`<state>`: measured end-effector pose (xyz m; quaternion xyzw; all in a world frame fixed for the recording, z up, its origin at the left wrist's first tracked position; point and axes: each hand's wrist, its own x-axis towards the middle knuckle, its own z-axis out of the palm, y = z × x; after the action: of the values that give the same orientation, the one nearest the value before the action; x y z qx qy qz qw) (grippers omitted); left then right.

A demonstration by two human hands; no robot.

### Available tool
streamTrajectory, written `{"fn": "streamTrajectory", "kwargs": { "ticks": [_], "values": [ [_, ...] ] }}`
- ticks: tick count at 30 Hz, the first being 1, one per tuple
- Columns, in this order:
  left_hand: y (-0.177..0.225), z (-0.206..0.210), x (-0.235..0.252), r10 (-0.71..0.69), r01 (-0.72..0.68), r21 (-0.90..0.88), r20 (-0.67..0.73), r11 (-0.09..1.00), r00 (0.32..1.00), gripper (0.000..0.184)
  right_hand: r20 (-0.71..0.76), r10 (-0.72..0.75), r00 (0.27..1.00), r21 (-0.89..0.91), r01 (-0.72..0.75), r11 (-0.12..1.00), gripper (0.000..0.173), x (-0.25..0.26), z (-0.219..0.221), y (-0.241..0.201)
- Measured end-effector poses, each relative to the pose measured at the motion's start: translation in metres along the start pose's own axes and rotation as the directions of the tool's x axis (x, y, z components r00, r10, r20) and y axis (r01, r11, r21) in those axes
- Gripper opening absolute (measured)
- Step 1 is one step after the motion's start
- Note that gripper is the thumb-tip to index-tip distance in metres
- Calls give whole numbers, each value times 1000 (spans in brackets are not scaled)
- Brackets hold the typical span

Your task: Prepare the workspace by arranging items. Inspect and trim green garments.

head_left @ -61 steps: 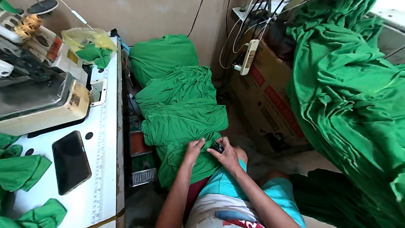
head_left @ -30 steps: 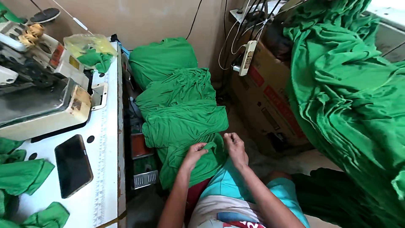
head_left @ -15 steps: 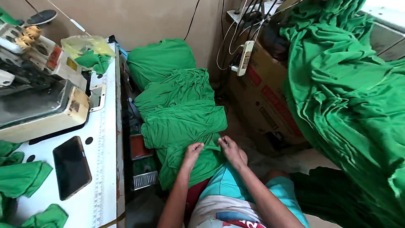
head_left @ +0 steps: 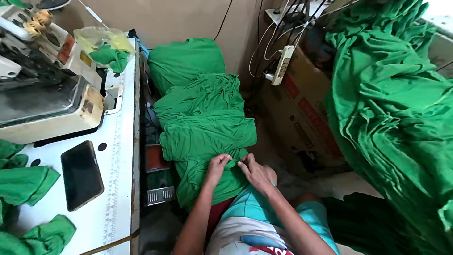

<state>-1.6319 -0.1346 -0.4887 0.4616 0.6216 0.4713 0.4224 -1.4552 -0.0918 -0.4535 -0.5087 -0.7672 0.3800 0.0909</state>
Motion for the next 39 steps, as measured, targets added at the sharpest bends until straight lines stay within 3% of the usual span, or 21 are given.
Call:
{"fn": "streamTrajectory", "kwargs": {
  "ticks": [3,7,15,17,20,22,23,25,26,28,30,32,34,36,37,38,39],
  "values": [
    [1,-2,-1,4,-4,-27,-5,1000,1000,28,51,-78,996,-81,81,993,45,-2,4,-3],
    [1,-2,-1,8,-9,-64,-7,998,1000,27,85,-49,995,-172,63,983,45,-4,6,-13],
    [0,-3,0,-8,8,-92,2,996,1000,28,91,-89,992,-199,106,974,41,-4,9,-8],
    [-1,-4,0,-9,9,-98,-2,995,1000,27,68,-126,990,-117,134,984,40,-3,10,-3],
    [-2,-5,0,7,-8,-104,-14,995,1000,28,-38,-126,991,236,131,963,47,3,20,11],
    [-2,-3,-1,1,-6,-124,-40,992,999,31,5,-61,998,377,55,924,61,10,21,16],
    [0,-1,-2,-29,23,-126,-49,992,998,34,61,-51,997,367,25,930,57,15,19,20],
    [5,-2,-7,-91,91,-2,-24,996,996,43,91,-79,993,286,50,957,29,22,16,28],
    [7,-4,-10,-112,114,160,-23,981,993,46,34,-75,997,272,63,960,24,22,11,28],
    [9,-7,-21,-115,129,478,-59,869,992,69,-192,8,981,308,52,950,27,20,-3,27],
    [1,-12,-36,-99,187,647,-170,739,980,94,-406,140,903,399,38,916,31,25,-22,33],
    [-6,-24,-55,-111,322,667,-338,672,934,89,-471,244,848,484,17,875,31,31,-41,38],
    [-6,-46,-74,-192,441,649,-419,620,887,62,-383,258,887,493,-40,869,30,36,-58,46],
    [-1,-65,-88,-388,525,646,-357,554,850,38,-156,215,964,408,-136,903,31,39,-74,49],
    [4,-74,-91,-504,571,583,-296,578,812,36,-6,183,983,334,-171,927,32,42,-82,45],
    [7,-83,-92,-557,608,428,-252,669,791,35,129,153,980,257,-182,949,33,47,-89,36],
    [9,-90,-91,-542,587,152,-255,795,800,32,221,121,968,213,-169,962,33,53,-94,25]
  ]
}}
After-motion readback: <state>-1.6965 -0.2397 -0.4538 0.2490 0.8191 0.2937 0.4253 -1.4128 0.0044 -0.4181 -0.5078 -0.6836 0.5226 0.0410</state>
